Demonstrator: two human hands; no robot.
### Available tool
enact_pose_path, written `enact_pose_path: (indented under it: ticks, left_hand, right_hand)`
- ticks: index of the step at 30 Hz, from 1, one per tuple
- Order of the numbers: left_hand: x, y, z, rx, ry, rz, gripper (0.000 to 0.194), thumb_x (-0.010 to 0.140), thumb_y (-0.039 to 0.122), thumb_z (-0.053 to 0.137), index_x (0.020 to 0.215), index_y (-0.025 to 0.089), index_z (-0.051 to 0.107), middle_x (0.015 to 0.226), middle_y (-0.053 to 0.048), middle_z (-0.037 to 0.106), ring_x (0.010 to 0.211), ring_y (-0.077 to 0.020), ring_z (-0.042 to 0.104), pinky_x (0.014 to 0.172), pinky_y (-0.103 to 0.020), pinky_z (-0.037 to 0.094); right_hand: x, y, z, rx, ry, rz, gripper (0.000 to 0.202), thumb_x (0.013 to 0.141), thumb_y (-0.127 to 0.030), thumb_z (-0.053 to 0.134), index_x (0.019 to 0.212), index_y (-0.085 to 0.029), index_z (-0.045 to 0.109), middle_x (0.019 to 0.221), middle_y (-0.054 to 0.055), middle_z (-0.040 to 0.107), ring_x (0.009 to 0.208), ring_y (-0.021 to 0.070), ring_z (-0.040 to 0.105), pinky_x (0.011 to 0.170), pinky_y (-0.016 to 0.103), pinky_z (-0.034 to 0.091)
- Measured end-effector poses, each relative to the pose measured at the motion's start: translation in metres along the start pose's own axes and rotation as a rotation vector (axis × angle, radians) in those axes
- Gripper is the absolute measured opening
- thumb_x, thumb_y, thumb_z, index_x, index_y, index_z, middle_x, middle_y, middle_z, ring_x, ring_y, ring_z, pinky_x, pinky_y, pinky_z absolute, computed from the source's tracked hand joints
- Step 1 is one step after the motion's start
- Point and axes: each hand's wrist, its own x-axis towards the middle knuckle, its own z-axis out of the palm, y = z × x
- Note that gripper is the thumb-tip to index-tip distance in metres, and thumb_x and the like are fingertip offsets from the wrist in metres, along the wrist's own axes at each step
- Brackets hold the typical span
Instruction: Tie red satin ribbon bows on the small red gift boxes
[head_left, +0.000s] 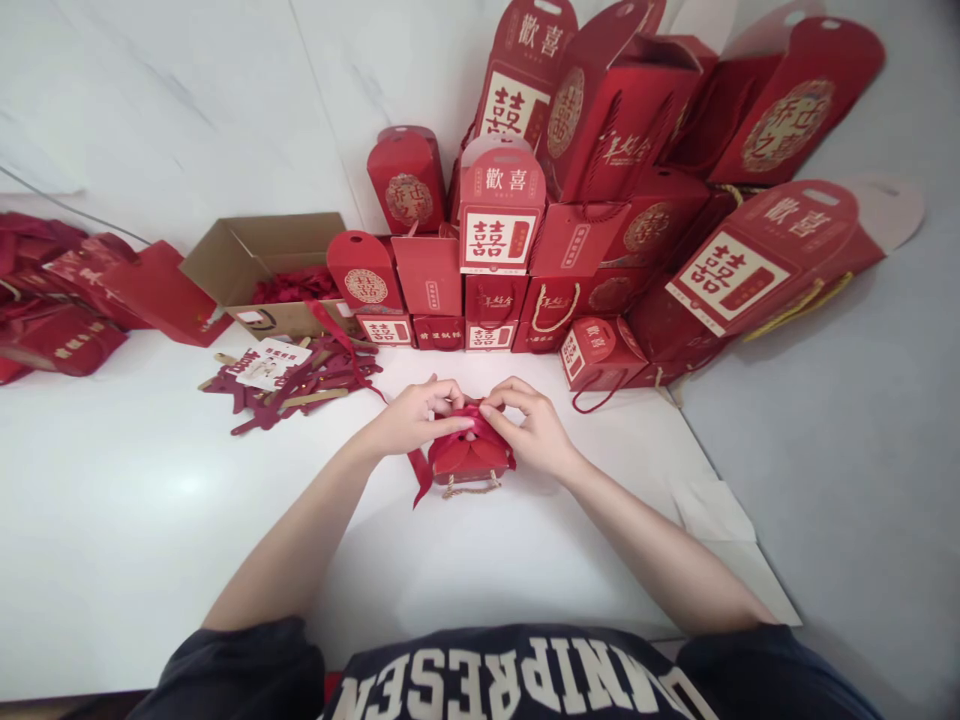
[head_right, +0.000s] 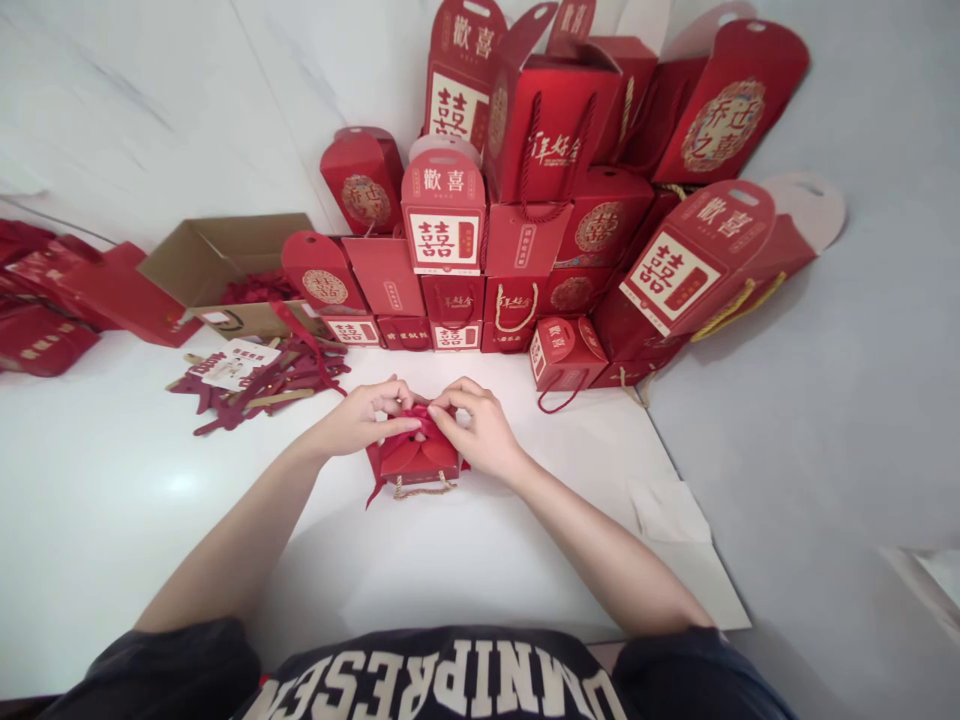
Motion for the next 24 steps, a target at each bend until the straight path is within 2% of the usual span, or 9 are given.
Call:
enact_pose_path:
  ticks: [3, 6, 10, 15, 18, 21, 24]
  left_hand:
    - [-0.001, 0.001, -0.002, -0.05, -0.021, -0.01, 0.024, 0.084, 0.036, 0.061, 0.082, 0.017, 0.046, 0.089, -0.008, 0.07, 0.085, -0.0186, 0.068, 0.072, -0.028, 0.05]
    - [-0.001, -0.001, -0.003, -0.016, -0.017, -0.005, 0.025, 0.081, 0.036, 0.064, 0.08, 0.016, 0.048, 0.09, -0.007, 0.067, 0.087, -0.0189, 0.067, 0.073, -0.028, 0.049]
    - [0.0, -0.003, -0.003, 0.038, -0.007, -0.003, 0.024, 0.082, 0.036, 0.063, 0.081, 0.016, 0.05, 0.091, -0.006, 0.066, 0.087, -0.018, 0.066, 0.073, -0.027, 0.048]
    - [0.0, 0.0, -0.003, -0.037, -0.023, -0.001, 0.024, 0.083, 0.037, 0.061, 0.083, 0.016, 0.049, 0.09, -0.007, 0.067, 0.087, -0.0173, 0.065, 0.076, -0.029, 0.048]
    - [0.0, 0.001, -0.003, -0.063, -0.033, -0.008, 0.025, 0.083, 0.037, 0.061, 0.082, 0.016, 0.048, 0.088, -0.008, 0.068, 0.087, -0.0179, 0.065, 0.077, -0.031, 0.049]
    - [0.0, 0.0, -0.003, -0.104, -0.052, -0.01, 0.024, 0.085, 0.037, 0.059, 0.082, 0.016, 0.047, 0.09, -0.009, 0.069, 0.087, -0.0176, 0.065, 0.079, -0.032, 0.049]
    - [0.001, 0.0, -0.003, -0.143, -0.054, -0.005, 0.023, 0.087, 0.037, 0.058, 0.082, 0.016, 0.048, 0.09, -0.009, 0.07, 0.086, -0.0167, 0.065, 0.079, -0.031, 0.049]
  right_hand:
    - [-0.001, 0.003, 0.001, -0.009, 0.047, -0.008, 0.013, 0.086, -0.02, 0.056, 0.076, -0.02, 0.063, 0.082, 0.003, 0.057, 0.08, 0.0161, 0.058, 0.077, 0.031, 0.045]
    - [-0.002, 0.004, 0.006, -0.045, 0.053, 0.003, 0.014, 0.089, -0.022, 0.053, 0.08, -0.021, 0.064, 0.086, 0.004, 0.06, 0.087, 0.0181, 0.057, 0.083, 0.034, 0.044]
    - [-0.002, 0.003, 0.011, -0.099, 0.077, 0.01, 0.011, 0.086, -0.031, 0.062, 0.081, -0.022, 0.067, 0.087, 0.004, 0.064, 0.088, 0.0197, 0.058, 0.086, 0.037, 0.042]
    - [-0.003, 0.005, 0.013, -0.05, 0.096, 0.005, 0.018, 0.092, -0.029, 0.052, 0.08, -0.022, 0.064, 0.084, 0.003, 0.067, 0.085, 0.019, 0.058, 0.085, 0.037, 0.042]
    - [-0.005, 0.004, 0.014, -0.057, 0.077, 0.013, 0.017, 0.091, -0.031, 0.054, 0.08, -0.023, 0.064, 0.082, 0.003, 0.068, 0.083, 0.0194, 0.058, 0.086, 0.038, 0.042]
    - [-0.006, 0.004, 0.016, -0.052, 0.091, 0.014, 0.013, 0.088, -0.031, 0.058, 0.08, -0.023, 0.063, 0.081, 0.001, 0.069, 0.083, 0.0185, 0.06, 0.098, 0.042, 0.038]
    - [-0.007, 0.004, 0.017, -0.04, 0.093, -0.003, 0.012, 0.09, -0.029, 0.054, 0.083, -0.023, 0.062, 0.082, 0.0, 0.069, 0.084, 0.0168, 0.062, 0.109, 0.046, 0.028]
